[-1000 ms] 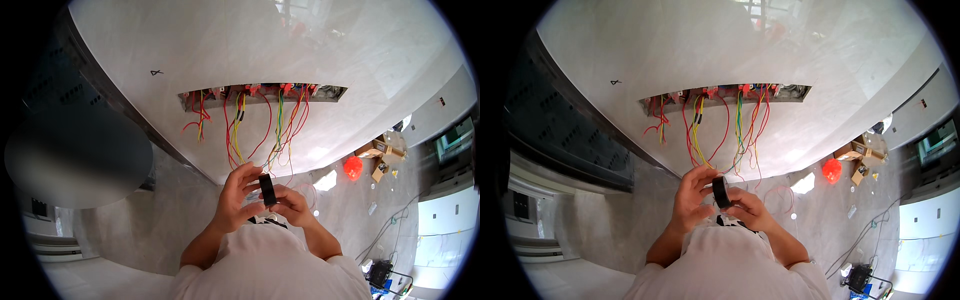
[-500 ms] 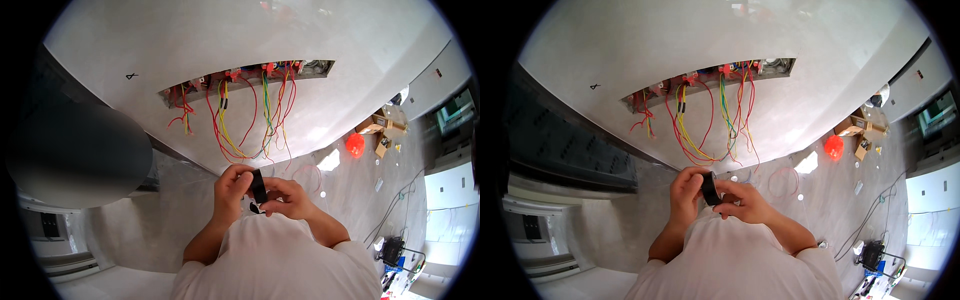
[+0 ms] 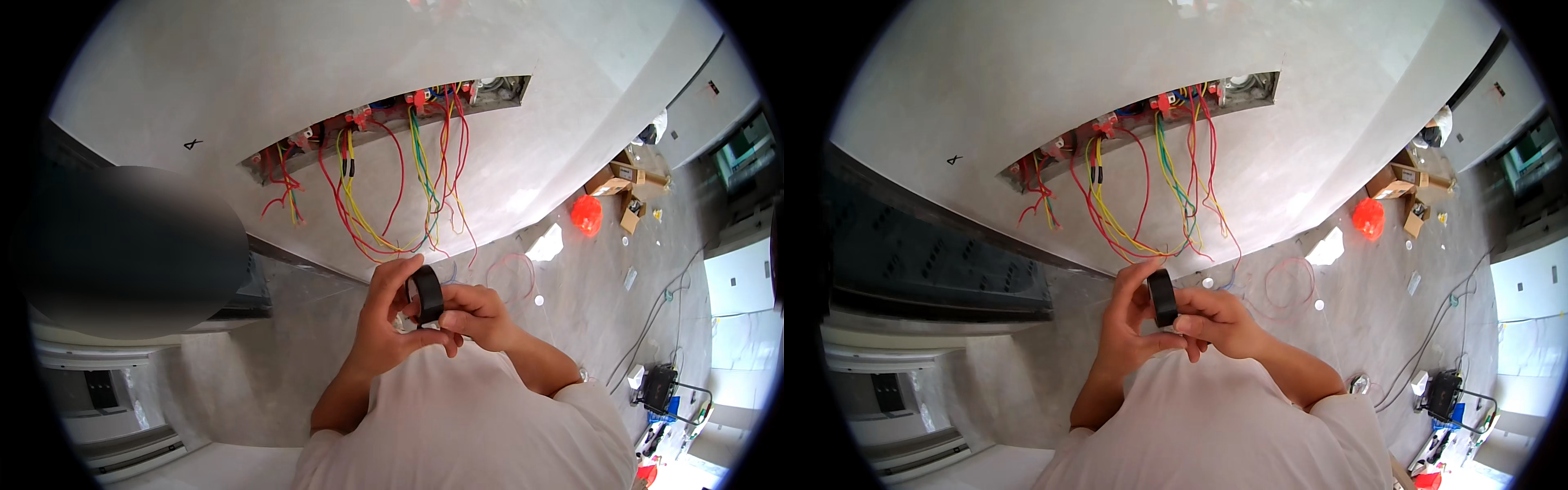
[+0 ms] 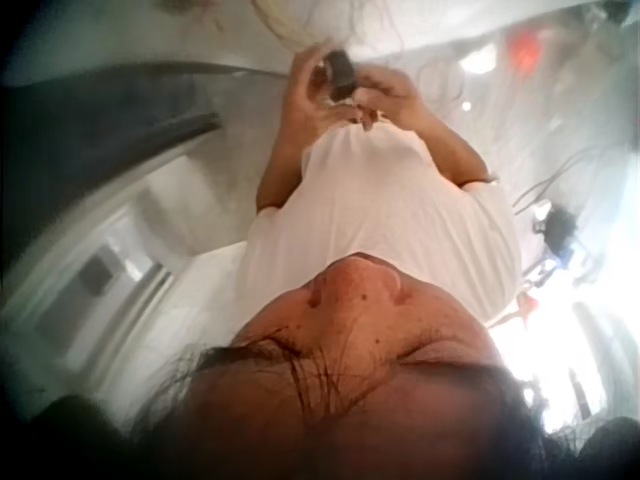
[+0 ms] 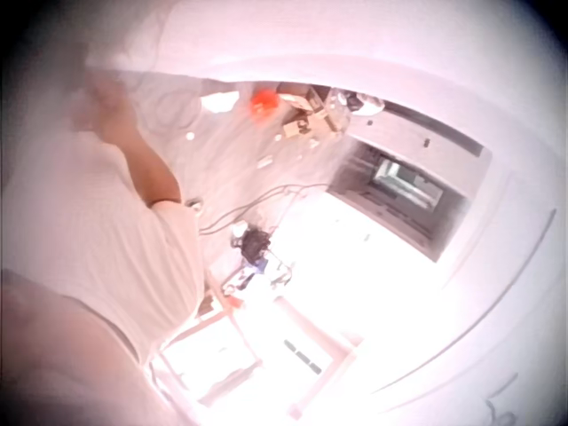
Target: The person organizes and secures electrical wires inside a wall-mounted junction box. They use electrical tape to wrap wire connections and a tool to strip wire ends, working methodically on the exposed wiring.
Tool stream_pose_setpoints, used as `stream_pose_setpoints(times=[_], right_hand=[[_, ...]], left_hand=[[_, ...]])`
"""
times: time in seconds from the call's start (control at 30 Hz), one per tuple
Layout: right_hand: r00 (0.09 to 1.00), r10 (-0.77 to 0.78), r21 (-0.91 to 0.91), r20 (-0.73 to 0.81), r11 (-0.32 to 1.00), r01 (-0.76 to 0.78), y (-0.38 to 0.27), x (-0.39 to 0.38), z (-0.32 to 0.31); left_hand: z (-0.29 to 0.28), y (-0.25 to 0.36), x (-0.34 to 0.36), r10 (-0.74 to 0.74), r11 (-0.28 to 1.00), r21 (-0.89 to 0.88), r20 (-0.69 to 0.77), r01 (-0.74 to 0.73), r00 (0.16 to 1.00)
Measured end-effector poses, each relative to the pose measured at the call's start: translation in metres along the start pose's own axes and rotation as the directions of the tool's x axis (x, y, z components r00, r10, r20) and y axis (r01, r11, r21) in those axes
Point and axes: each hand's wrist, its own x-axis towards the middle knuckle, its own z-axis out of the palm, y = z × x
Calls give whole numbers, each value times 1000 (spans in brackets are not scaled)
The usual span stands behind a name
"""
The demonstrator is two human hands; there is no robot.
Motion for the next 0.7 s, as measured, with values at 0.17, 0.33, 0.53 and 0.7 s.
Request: stream_pose_setpoints(times=[0.17,0.33,0.53,0.7], right_hand=[[996,17,128,-83,992,-6,-5,2,7],[985,42,105,-168,994,-24,-3,5,5],[991,-40,24,-130,999,44,-15,5,5],[992,-33,31,-119,999,37,-15,4,4]], left_hand=[[-1,-1,-1,-6,987,160,-30,11,1000],[4,6,0,-64,965,247,-98,86,993],[3,0,3,33,975,222,-64,-18,997],[6,-2,9,275,889,380,7,-257,961]])
